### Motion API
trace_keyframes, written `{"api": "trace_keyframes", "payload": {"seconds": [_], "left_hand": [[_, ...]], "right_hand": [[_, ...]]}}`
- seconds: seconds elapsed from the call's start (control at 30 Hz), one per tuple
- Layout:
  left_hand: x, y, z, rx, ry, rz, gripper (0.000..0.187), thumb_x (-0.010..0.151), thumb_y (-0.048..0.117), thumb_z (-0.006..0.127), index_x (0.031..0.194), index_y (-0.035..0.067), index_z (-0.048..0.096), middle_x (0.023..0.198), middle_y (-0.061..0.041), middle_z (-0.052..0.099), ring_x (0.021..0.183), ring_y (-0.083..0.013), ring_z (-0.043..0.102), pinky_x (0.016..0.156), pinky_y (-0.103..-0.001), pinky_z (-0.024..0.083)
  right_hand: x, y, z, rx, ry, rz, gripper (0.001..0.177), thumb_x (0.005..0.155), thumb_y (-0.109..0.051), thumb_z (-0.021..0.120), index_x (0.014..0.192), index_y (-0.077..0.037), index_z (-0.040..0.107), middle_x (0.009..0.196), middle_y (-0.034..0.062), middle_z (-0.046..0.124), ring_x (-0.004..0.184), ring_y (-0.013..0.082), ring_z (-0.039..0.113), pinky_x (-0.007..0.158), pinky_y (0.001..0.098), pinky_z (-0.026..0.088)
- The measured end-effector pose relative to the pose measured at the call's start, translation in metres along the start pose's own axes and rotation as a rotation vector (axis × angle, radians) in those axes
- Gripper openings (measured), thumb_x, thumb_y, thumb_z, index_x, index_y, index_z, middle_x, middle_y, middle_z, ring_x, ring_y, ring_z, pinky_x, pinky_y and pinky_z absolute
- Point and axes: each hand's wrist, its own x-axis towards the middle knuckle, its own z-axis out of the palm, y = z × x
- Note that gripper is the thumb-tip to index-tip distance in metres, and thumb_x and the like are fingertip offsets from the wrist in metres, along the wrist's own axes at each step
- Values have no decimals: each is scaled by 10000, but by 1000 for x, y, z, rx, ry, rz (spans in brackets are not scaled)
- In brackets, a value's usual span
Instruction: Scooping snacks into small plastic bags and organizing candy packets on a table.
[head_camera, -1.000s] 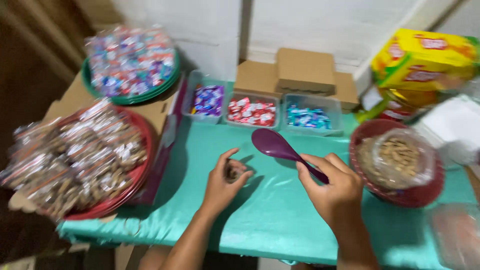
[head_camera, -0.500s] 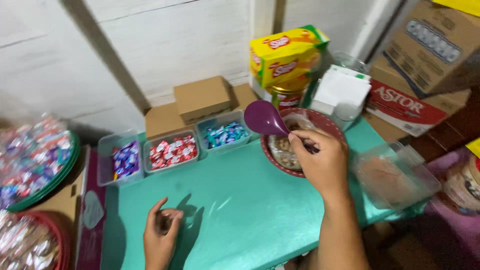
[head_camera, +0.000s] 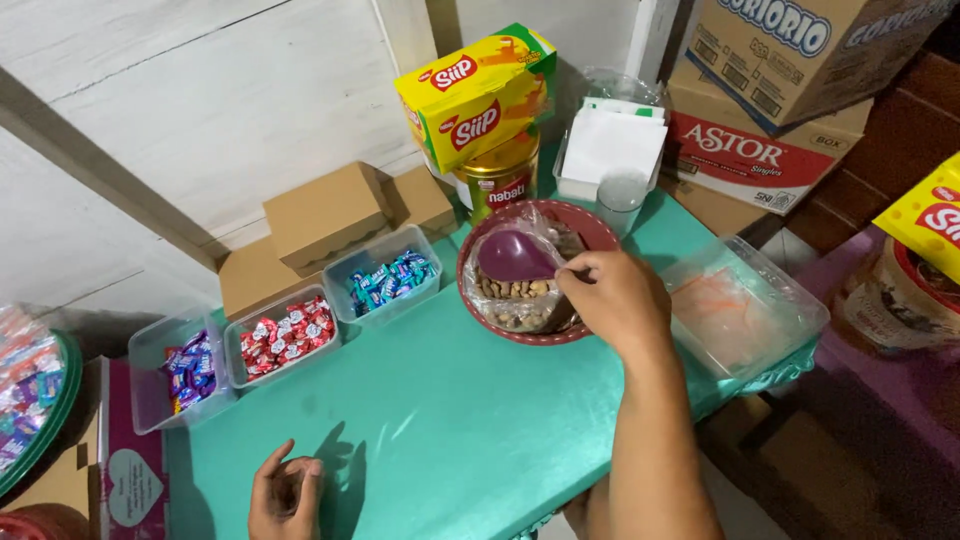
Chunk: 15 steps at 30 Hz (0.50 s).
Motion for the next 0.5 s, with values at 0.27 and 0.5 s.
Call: {"api": "trace_keyframes", "payload": {"seconds": [0.27, 0.5], "left_hand": [[-1, 15, 3, 30, 1, -14, 511, 885, -9, 753, 1374, -47, 610, 944, -172, 708, 910, -183, 644, 800, -280, 500], [2, 39, 3, 114, 83, -183, 395, 903, 110, 771, 1266, 34, 636, 1103, -156, 746, 1097, -196, 685, 984, -337, 569]], "right_hand": [[13, 14, 9, -32, 24, 8, 280, 855, -464, 636, 998, -311, 823, 1115, 6, 776, 1046, 290, 707, 837, 451, 518], [8, 6, 11, -50, 33, 7, 262, 890, -470, 624, 975, -298, 802, 1130, -16, 768, 1020, 294, 702, 760, 472, 512]]}}
